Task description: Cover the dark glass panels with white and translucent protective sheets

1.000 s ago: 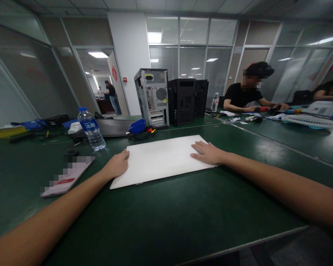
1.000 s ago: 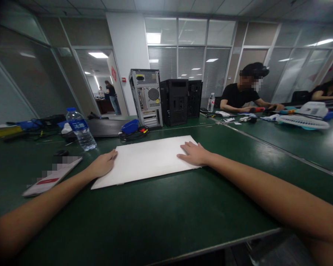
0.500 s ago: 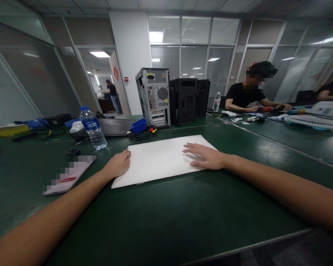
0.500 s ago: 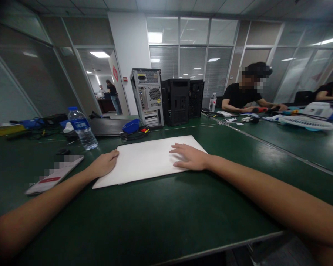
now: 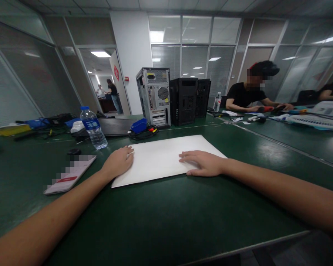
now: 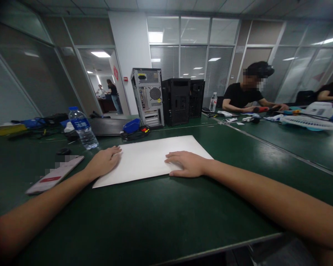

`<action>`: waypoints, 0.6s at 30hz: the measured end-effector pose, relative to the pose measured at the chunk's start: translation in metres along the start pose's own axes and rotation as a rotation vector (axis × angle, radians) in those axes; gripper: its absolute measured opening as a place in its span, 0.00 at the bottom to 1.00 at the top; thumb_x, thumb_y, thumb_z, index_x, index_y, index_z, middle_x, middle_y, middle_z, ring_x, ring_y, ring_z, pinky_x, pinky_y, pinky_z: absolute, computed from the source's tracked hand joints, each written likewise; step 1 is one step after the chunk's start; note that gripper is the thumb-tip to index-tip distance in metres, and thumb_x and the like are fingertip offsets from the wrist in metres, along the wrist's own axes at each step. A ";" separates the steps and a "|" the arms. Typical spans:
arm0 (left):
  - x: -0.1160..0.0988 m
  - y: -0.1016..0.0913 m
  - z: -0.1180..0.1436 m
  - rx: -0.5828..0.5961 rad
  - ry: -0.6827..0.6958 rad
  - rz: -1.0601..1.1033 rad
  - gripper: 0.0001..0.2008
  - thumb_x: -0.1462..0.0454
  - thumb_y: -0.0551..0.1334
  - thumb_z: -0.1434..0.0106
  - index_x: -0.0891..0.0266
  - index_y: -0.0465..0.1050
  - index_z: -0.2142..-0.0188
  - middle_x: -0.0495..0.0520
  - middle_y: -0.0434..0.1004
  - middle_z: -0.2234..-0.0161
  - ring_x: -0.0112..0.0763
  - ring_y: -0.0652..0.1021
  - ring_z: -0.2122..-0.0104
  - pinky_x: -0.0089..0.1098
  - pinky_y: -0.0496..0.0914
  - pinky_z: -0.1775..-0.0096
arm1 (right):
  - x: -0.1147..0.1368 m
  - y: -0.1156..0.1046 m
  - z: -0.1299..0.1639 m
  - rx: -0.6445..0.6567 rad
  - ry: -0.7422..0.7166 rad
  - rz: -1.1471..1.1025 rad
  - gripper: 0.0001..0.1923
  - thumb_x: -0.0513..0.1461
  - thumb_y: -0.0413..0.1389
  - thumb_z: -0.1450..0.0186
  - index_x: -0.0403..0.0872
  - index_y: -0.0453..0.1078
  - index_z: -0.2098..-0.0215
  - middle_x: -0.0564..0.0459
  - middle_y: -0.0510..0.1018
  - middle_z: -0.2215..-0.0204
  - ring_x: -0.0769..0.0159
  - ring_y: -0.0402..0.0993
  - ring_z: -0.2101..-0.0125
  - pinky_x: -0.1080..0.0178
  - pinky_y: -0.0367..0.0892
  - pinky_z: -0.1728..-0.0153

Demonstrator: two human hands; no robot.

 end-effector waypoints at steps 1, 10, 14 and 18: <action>-0.007 -0.004 0.002 0.008 0.040 0.013 0.28 0.54 0.49 0.29 0.69 0.74 0.41 0.64 0.71 0.36 0.49 0.68 0.34 0.47 0.58 0.33 | 0.000 0.000 0.000 -0.001 -0.001 -0.007 0.36 0.58 0.55 0.32 0.49 0.65 0.32 0.45 0.64 0.33 0.52 0.60 0.34 0.47 0.55 0.34; -0.069 -0.018 0.028 0.278 0.545 0.191 0.40 0.42 0.64 0.38 0.47 0.59 0.30 0.54 0.56 0.28 0.55 0.59 0.30 0.57 0.53 0.33 | 0.000 -0.001 0.000 0.006 0.008 -0.029 0.35 0.59 0.55 0.32 0.51 0.66 0.33 0.46 0.64 0.33 0.52 0.60 0.34 0.47 0.56 0.34; -0.071 -0.016 0.027 0.274 0.506 0.196 0.36 0.42 0.62 0.36 0.48 0.64 0.32 0.54 0.62 0.30 0.52 0.64 0.32 0.54 0.58 0.34 | 0.001 -0.002 0.001 0.017 0.010 -0.039 0.35 0.58 0.54 0.31 0.51 0.65 0.32 0.45 0.63 0.32 0.52 0.59 0.33 0.47 0.55 0.34; -0.069 -0.015 0.027 0.278 0.491 0.181 0.35 0.41 0.61 0.36 0.49 0.66 0.34 0.55 0.65 0.32 0.51 0.65 0.33 0.52 0.60 0.35 | 0.001 -0.003 0.001 0.042 0.017 -0.028 0.36 0.59 0.53 0.31 0.49 0.64 0.32 0.44 0.62 0.32 0.52 0.58 0.33 0.48 0.54 0.33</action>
Point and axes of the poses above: each hand's wrist, its own z-axis away from the middle knuckle, its own y-axis out of the palm, x = y × z, the point moved 4 cm from there along -z, towards the middle knuckle
